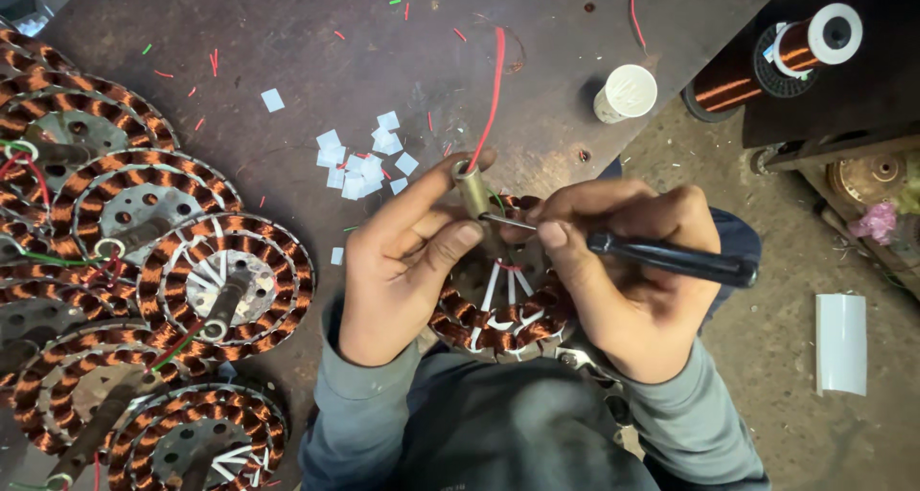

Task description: The person is assembling a motor stator by inserting and securing wires into the copper windings. They use a screwdriver to tuck wires into slots and a small tube to guide the wires through the stator center.

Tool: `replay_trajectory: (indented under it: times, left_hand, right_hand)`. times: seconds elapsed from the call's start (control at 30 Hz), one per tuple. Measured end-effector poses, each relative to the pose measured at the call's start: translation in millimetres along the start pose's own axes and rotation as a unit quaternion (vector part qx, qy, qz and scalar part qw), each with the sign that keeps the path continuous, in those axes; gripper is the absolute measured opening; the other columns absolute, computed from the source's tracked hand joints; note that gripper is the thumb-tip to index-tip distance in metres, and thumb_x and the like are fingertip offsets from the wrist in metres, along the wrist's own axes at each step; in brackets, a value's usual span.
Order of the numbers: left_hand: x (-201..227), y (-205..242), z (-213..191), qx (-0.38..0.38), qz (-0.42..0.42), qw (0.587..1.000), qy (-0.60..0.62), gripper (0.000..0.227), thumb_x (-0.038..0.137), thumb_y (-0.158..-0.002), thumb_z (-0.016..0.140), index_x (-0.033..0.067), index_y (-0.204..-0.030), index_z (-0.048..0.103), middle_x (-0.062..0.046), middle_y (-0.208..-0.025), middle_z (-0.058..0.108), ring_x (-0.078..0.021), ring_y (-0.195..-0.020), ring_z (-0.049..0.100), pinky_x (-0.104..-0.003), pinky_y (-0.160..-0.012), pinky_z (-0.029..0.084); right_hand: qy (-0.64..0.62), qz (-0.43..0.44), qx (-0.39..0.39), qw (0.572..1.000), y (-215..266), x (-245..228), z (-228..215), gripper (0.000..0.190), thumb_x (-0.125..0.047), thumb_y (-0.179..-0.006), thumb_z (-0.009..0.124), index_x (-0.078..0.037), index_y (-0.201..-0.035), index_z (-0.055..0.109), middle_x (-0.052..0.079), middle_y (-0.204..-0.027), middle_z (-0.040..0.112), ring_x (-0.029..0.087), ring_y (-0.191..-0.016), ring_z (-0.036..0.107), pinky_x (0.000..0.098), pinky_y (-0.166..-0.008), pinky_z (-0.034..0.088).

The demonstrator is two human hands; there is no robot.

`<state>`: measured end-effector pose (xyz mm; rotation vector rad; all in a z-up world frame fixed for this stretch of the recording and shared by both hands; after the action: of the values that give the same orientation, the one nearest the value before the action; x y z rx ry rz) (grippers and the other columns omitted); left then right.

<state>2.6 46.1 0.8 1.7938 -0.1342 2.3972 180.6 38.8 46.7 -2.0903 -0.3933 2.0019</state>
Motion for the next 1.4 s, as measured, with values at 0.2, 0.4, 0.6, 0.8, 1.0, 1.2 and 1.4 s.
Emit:
replay_trajectory:
  times: [0.2, 0.4, 0.6, 0.8, 1.0, 1.2, 1.4]
  left_hand:
    - [-4, 1, -1, -0.006, 0.0, 1.0, -0.012, 0.052, 0.003, -0.105, 0.064, -0.0075, -0.153, 0.047, -0.011, -0.14, 0.066, -0.0117, -0.118, 0.066, -0.029, -0.107, 0.052]
    - [-9, -2, 0, 0.008, -0.012, 1.0, -0.013, 0.054, 0.005, -0.104, 0.066, -0.0067, -0.153, 0.047, -0.009, -0.126, 0.073, -0.0101, -0.108, 0.067, -0.027, -0.099, 0.053]
    - [-6, -5, 4, 0.009, -0.004, 0.999, -0.038, 0.05, 0.005, -0.103, 0.065, -0.0063, -0.149, 0.05, -0.006, -0.127, 0.072, -0.0079, -0.105, 0.067, -0.026, -0.099, 0.053]
    - [-9, -3, 8, 0.016, 0.007, 0.998, -0.053, 0.045, -0.001, -0.105, 0.063, -0.0068, -0.148, 0.053, -0.011, -0.108, 0.077, -0.0116, -0.102, 0.07, -0.027, -0.098, 0.056]
    - [-16, -2, 5, 0.048, 0.036, 0.997, -0.057, 0.047, -0.002, -0.104, 0.063, -0.0069, -0.148, 0.049, -0.013, -0.111, 0.077, -0.0143, -0.105, 0.072, -0.028, -0.099, 0.058]
    - [-25, -6, -1, 0.123, 0.039, 0.988, -0.08, 0.044, -0.005, -0.102, 0.063, -0.0084, -0.145, 0.053, -0.014, -0.122, 0.074, -0.0142, -0.108, 0.07, -0.029, -0.098, 0.056]
    - [-20, -14, -3, 0.151, 0.136, 0.951, -0.234, 0.034, -0.003, -0.102, 0.068, -0.003, -0.136, 0.064, -0.013, -0.123, 0.076, -0.015, -0.108, 0.074, -0.029, -0.097, 0.06]
  right_hand:
    - [-0.101, 0.087, 0.008, 0.991, 0, 8, -6, 0.026, 0.01, -0.108, 0.058, -0.002, -0.108, 0.035, 0.023, -0.106, 0.067, 0.024, -0.091, 0.076, 0.0339, -0.08, 0.064]
    - [-0.099, 0.094, 0.02, 0.99, -4, 9, -8, 0.025, 0.009, -0.109, 0.06, 0.0, -0.107, 0.037, 0.022, -0.104, 0.068, 0.023, -0.089, 0.075, 0.0319, -0.079, 0.063]
    - [0.118, -0.04, 0.046, 0.991, 20, -14, -5, 0.029, 0.007, -0.101, 0.066, 0.004, -0.107, 0.038, 0.022, -0.108, 0.07, 0.022, -0.087, 0.077, 0.0287, -0.074, 0.065]
    - [0.219, -0.114, 0.02, 0.969, 28, -23, 11, 0.026, 0.014, -0.085, 0.072, 0.005, -0.09, 0.048, 0.025, -0.098, 0.066, 0.035, -0.094, 0.077, 0.0389, -0.082, 0.065]
    - [0.186, -0.167, 0.028, 0.968, 21, -13, 19, 0.036, 0.012, -0.092, 0.077, 0.005, -0.09, 0.042, 0.023, -0.108, 0.066, 0.032, -0.101, 0.077, 0.0362, -0.086, 0.065]
    - [0.258, -0.223, 0.004, 0.94, 14, -2, 32, 0.039, 0.012, -0.086, 0.082, 0.0, -0.089, 0.044, 0.023, -0.108, 0.067, 0.036, -0.099, 0.077, 0.038, -0.081, 0.064]
    - [0.262, -0.226, 0.03, 0.938, 16, 20, 32, 0.039, 0.01, -0.087, 0.085, 0.001, -0.091, 0.047, 0.023, -0.109, 0.068, 0.032, -0.093, 0.076, 0.0351, -0.076, 0.062]
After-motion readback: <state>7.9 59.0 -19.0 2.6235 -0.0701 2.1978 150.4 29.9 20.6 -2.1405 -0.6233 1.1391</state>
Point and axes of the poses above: each hand's wrist, its own y-axis away from the middle knuckle, its own z-axis out of the palm, x = y × z, the point moved 5 cm from there along -y, towards the middle knuckle
